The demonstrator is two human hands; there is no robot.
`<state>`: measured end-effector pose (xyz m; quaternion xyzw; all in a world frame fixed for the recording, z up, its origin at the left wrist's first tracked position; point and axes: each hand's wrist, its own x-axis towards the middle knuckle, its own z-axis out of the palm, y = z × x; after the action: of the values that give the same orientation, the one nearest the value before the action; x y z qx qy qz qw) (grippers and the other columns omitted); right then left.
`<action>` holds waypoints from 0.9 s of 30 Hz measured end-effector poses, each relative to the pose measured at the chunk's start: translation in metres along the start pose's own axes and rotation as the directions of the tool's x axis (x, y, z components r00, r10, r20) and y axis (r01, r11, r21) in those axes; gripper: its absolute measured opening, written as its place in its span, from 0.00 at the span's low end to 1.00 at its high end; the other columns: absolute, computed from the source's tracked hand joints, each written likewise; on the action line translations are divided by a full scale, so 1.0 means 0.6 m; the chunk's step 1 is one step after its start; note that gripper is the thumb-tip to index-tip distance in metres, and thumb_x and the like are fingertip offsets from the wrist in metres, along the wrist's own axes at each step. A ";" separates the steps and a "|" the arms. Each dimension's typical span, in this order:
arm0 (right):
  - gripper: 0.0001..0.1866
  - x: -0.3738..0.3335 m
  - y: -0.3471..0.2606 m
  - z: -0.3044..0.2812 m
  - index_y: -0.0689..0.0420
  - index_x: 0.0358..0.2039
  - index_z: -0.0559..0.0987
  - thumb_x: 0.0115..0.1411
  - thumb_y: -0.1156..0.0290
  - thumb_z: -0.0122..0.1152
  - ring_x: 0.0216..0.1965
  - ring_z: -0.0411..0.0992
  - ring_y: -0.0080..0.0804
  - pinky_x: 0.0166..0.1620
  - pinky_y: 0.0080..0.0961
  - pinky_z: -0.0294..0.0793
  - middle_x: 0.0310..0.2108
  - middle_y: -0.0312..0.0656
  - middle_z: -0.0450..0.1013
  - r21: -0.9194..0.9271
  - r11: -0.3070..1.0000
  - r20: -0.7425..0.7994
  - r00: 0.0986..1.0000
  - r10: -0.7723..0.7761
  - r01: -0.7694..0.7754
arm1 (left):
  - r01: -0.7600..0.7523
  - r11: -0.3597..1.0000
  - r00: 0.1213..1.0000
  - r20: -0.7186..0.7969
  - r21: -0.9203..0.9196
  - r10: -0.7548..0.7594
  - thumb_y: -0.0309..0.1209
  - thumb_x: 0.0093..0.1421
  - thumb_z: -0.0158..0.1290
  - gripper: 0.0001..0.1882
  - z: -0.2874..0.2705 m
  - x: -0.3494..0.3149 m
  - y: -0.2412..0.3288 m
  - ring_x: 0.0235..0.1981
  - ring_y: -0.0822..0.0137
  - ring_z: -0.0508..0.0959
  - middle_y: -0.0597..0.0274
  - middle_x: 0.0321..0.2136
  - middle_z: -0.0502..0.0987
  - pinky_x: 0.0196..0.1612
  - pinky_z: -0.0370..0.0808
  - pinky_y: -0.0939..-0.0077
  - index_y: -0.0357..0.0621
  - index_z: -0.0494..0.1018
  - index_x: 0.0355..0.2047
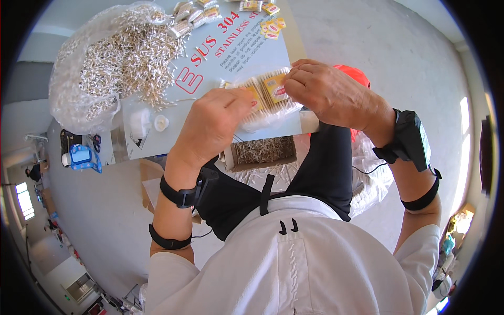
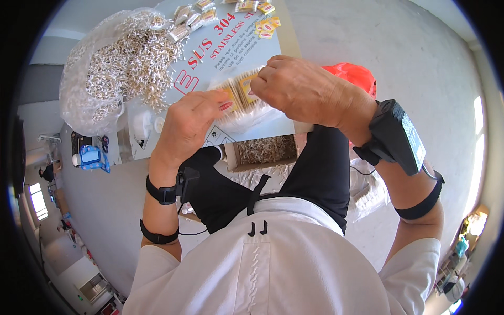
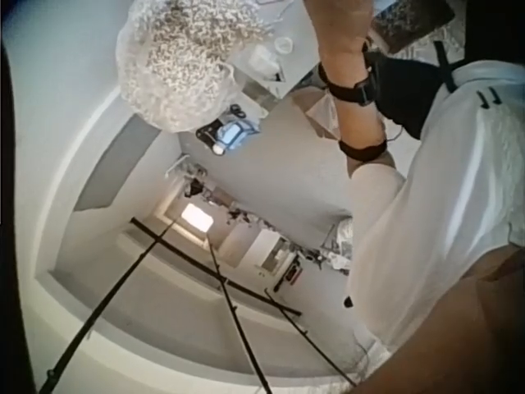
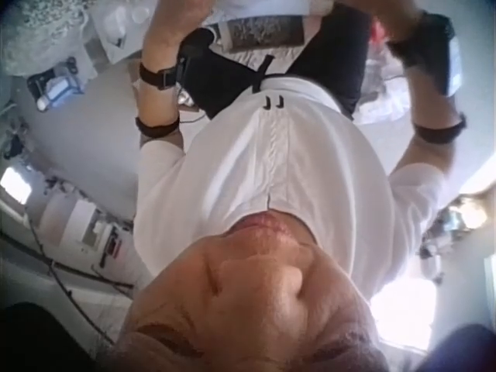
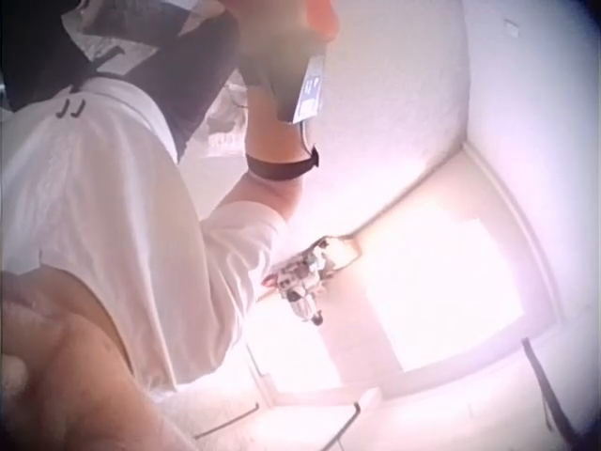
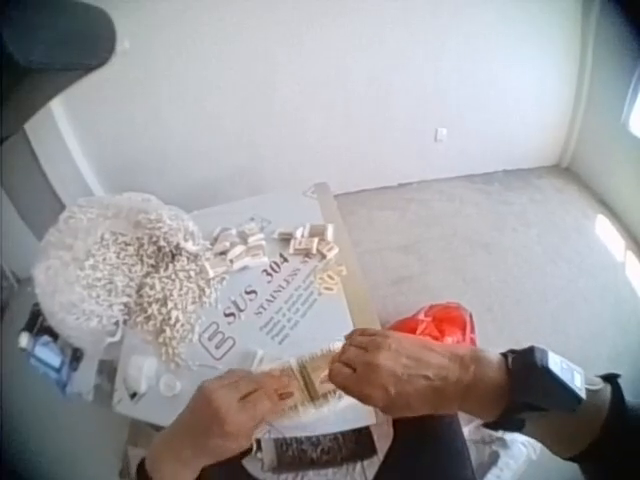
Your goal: Pack small bundles of cotton swabs into a larger plastic bag.
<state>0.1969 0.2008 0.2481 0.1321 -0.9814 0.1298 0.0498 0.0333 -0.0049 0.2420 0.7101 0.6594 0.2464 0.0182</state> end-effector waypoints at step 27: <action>0.04 0.084 -0.034 0.053 0.61 0.24 0.75 0.49 0.78 0.61 0.31 0.73 0.51 0.35 0.40 0.71 0.26 0.48 0.72 0.483 0.868 -0.124 0.972 0.199 -0.116 | 0.103 0.921 0.954 -0.226 -0.375 -0.199 0.12 0.48 0.59 0.10 0.015 -0.038 -0.006 0.30 0.61 0.78 0.58 0.32 0.77 0.32 0.75 0.73 0.35 0.71 0.27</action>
<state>0.1517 0.1609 0.2290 0.0480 -0.9197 0.3795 0.0886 0.0333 -0.0234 0.2255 0.6030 0.6530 0.4512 0.0801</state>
